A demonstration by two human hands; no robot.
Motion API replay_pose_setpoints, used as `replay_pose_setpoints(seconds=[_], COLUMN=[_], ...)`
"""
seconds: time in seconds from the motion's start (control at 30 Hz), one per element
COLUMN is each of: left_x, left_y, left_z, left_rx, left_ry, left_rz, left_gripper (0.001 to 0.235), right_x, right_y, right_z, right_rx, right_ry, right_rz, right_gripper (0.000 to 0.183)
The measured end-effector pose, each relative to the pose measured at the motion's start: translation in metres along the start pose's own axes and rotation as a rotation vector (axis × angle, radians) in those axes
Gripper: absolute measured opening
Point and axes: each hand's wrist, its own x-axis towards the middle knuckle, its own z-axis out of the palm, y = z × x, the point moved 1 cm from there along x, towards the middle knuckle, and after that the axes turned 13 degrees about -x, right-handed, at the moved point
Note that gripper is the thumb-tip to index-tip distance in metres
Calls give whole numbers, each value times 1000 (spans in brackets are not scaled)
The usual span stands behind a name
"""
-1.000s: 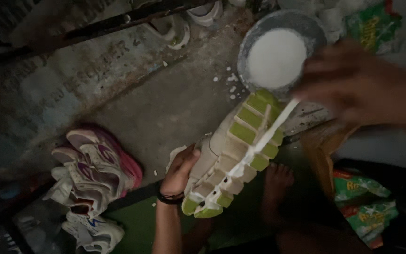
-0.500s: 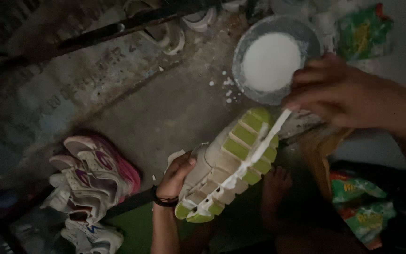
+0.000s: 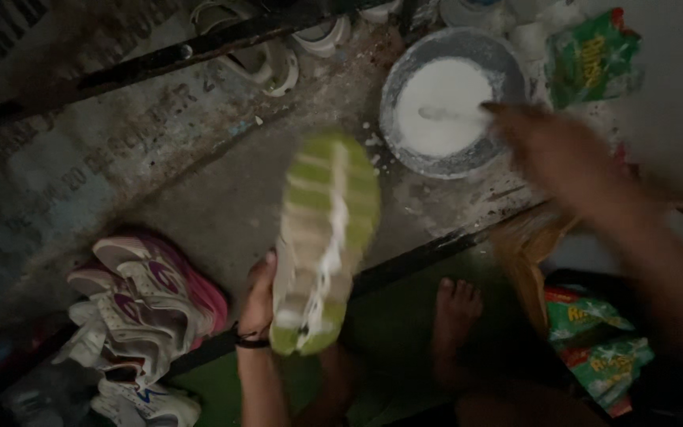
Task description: The person holds a white sneaker and uses a toothbrush to apply a white cleaning paste from a bowl onto the shoe's sole and sides. The person repeatedly dips the brush into the paste and scrubs the shoe's surface.
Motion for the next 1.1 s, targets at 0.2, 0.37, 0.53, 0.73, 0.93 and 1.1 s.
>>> replay_pose_setpoints(seconds=[0.2, 0.37, 0.53, 0.73, 0.93, 1.1], left_x=[14, 20, 9, 6, 0, -2], left_y=[-6, -3, -4, 1, 4, 3], left_z=[30, 75, 62, 77, 94, 97], left_rx=[17, -342, -158, -116, -169, -73], left_ry=[322, 533, 307, 399, 268, 392], left_rz=[80, 143, 250, 257, 309, 256], left_gripper=[57, 57, 55, 53, 54, 72], right_x=[11, 19, -24, -100, -119, -114], right_y=[-15, -24, -39, -75, -112, -120], right_z=[85, 86, 33, -3, 12, 28], right_rx=[-502, 158, 224, 182, 457, 427], right_ry=[209, -138, -186, -364, -531, -478], right_rz=[-106, 185, 237, 266, 31, -213], right_gripper=[53, 50, 57, 39, 45, 53])
